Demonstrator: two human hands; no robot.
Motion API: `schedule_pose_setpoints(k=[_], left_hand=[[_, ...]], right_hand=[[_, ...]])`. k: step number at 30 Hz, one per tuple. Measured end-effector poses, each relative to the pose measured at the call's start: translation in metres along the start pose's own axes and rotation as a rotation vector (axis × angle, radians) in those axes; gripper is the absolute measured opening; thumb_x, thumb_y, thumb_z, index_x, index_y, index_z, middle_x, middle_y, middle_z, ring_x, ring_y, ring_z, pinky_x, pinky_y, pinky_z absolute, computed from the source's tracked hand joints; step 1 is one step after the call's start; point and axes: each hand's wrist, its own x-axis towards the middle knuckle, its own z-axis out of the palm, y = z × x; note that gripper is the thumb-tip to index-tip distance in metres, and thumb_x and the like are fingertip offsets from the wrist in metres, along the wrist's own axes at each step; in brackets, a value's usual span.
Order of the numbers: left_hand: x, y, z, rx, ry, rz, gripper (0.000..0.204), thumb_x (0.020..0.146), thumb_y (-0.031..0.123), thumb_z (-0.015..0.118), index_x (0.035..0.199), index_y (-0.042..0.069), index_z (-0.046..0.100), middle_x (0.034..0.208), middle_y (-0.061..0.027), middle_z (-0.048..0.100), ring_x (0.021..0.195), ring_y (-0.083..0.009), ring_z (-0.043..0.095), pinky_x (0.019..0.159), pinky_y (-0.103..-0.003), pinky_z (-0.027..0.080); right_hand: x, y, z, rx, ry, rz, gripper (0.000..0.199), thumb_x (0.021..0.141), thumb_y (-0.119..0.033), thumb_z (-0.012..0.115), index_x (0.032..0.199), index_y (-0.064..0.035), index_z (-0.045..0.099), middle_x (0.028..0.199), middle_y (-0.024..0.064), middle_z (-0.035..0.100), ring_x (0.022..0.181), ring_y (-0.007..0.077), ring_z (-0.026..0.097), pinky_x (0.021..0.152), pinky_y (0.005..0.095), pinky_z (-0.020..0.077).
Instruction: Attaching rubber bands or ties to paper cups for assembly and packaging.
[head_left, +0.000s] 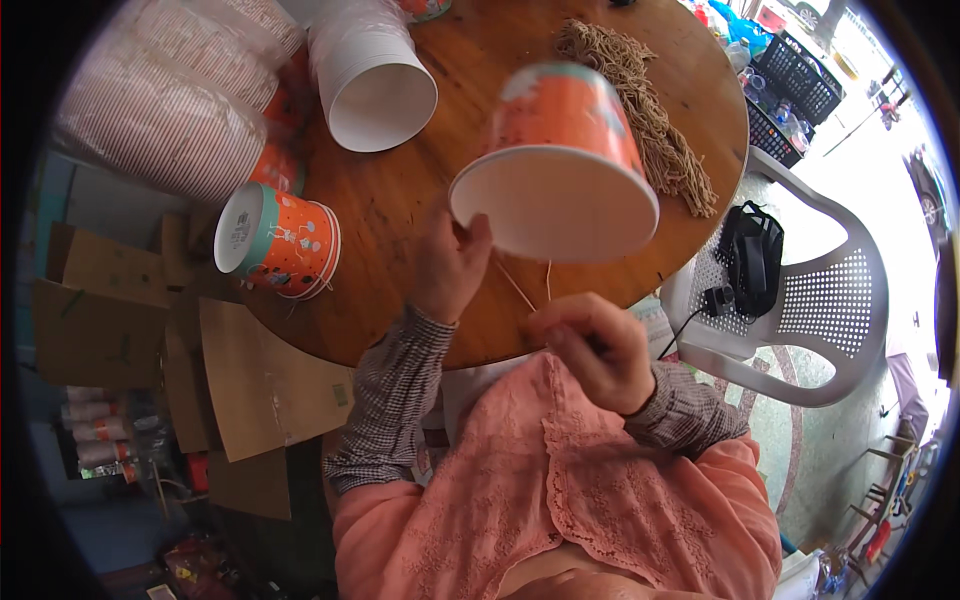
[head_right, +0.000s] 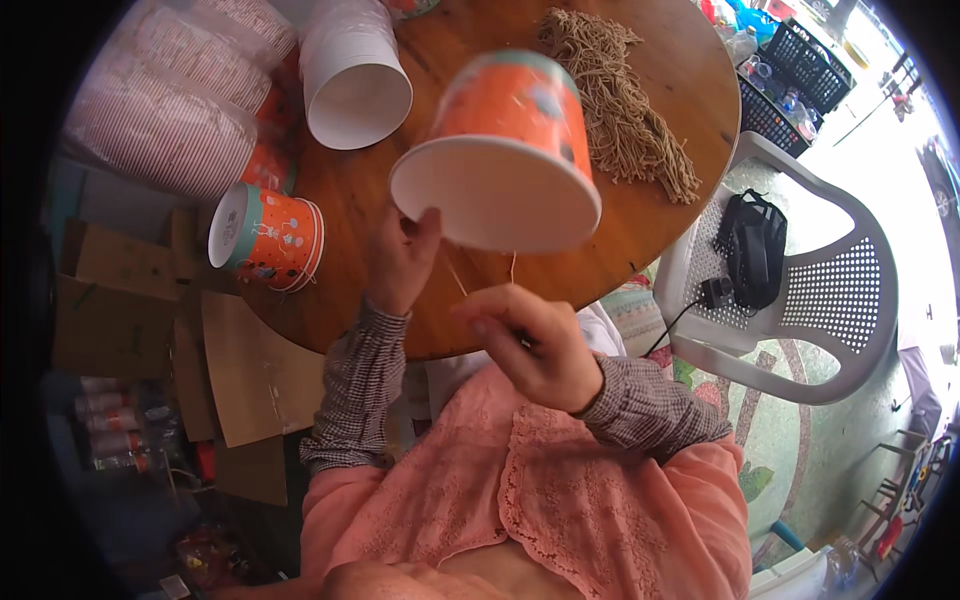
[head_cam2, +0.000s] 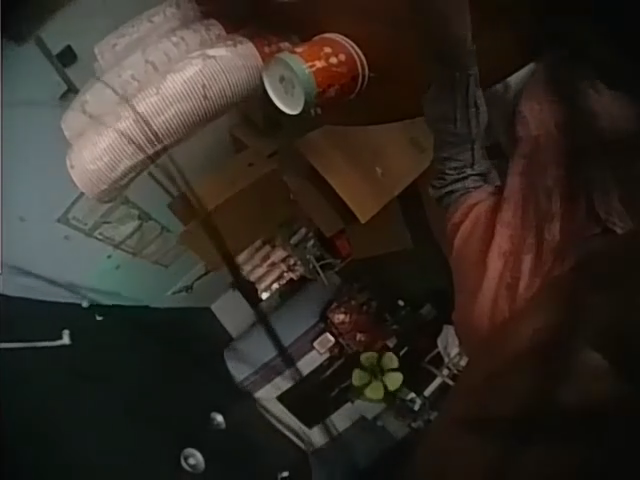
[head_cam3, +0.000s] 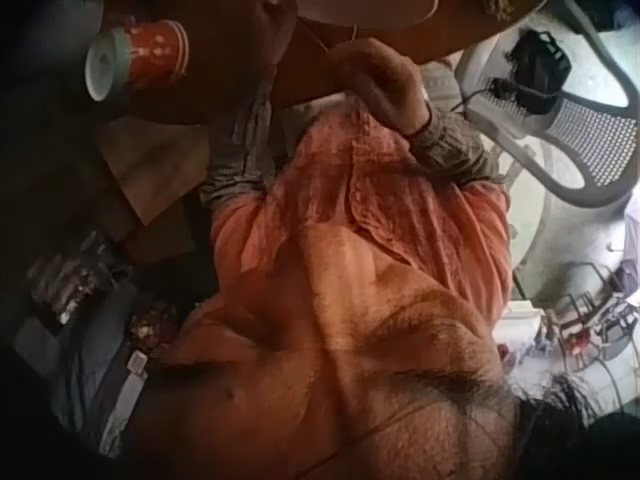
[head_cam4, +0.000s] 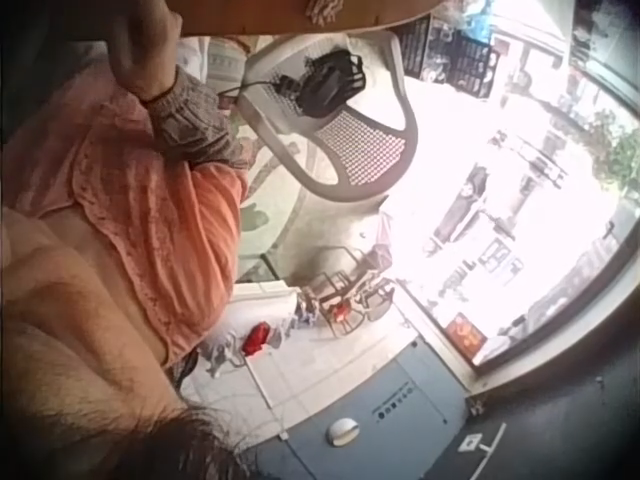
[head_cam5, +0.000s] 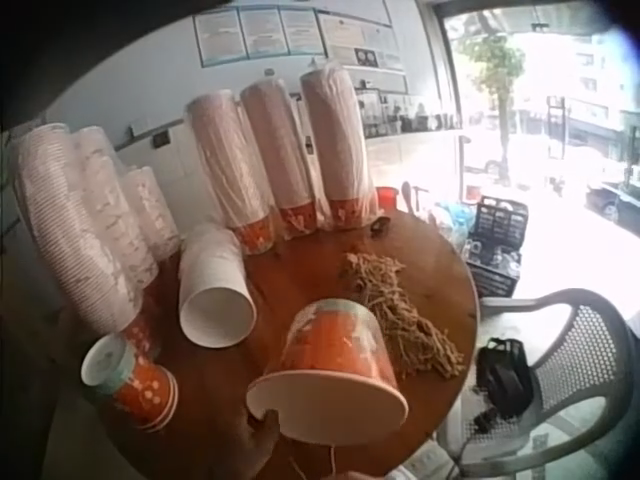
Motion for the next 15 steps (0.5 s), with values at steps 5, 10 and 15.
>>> schedule_pose_setpoints(k=[5,10,15], left_hand=[[0.02,0.019,-0.059,0.06,-0.154,0.0,0.025,0.085,0.006,0.06,0.109,-0.001,0.058,0.09,-0.0187,0.067,0.078,-0.0242,0.069,0.067,-0.033,0.053],[0.042,0.016,-0.1,0.163,-0.181,0.01,0.029,0.088,0.007,0.06,0.116,0.001,0.06,0.093,-0.0192,0.068,0.079,-0.0223,0.069,0.07,-0.031,0.053],[0.069,-0.023,-0.112,0.253,-0.092,0.151,0.03,0.092,0.011,0.06,0.121,0.003,0.061,0.098,-0.0134,0.071,0.084,-0.0167,0.068,0.075,-0.029,0.053]], right_hand=[[0.027,-0.028,-0.03,0.409,-0.096,0.331,0.013,0.097,-0.007,0.055,0.107,-0.0012,0.06,0.075,-0.0043,0.056,0.064,0.0024,0.05,0.057,0.0185,0.0409],[0.039,-0.03,-0.068,0.64,-0.006,0.255,0.013,0.097,-0.009,0.052,0.105,-0.0013,0.059,0.063,-0.0054,0.045,0.047,0.0023,0.035,0.042,0.0192,0.0243],[0.045,-0.024,-0.08,0.757,0.003,0.195,0.018,0.099,-0.012,0.045,0.114,-0.0037,0.049,0.071,0.0018,0.05,0.041,0.0058,0.033,0.036,0.0195,0.0288]])
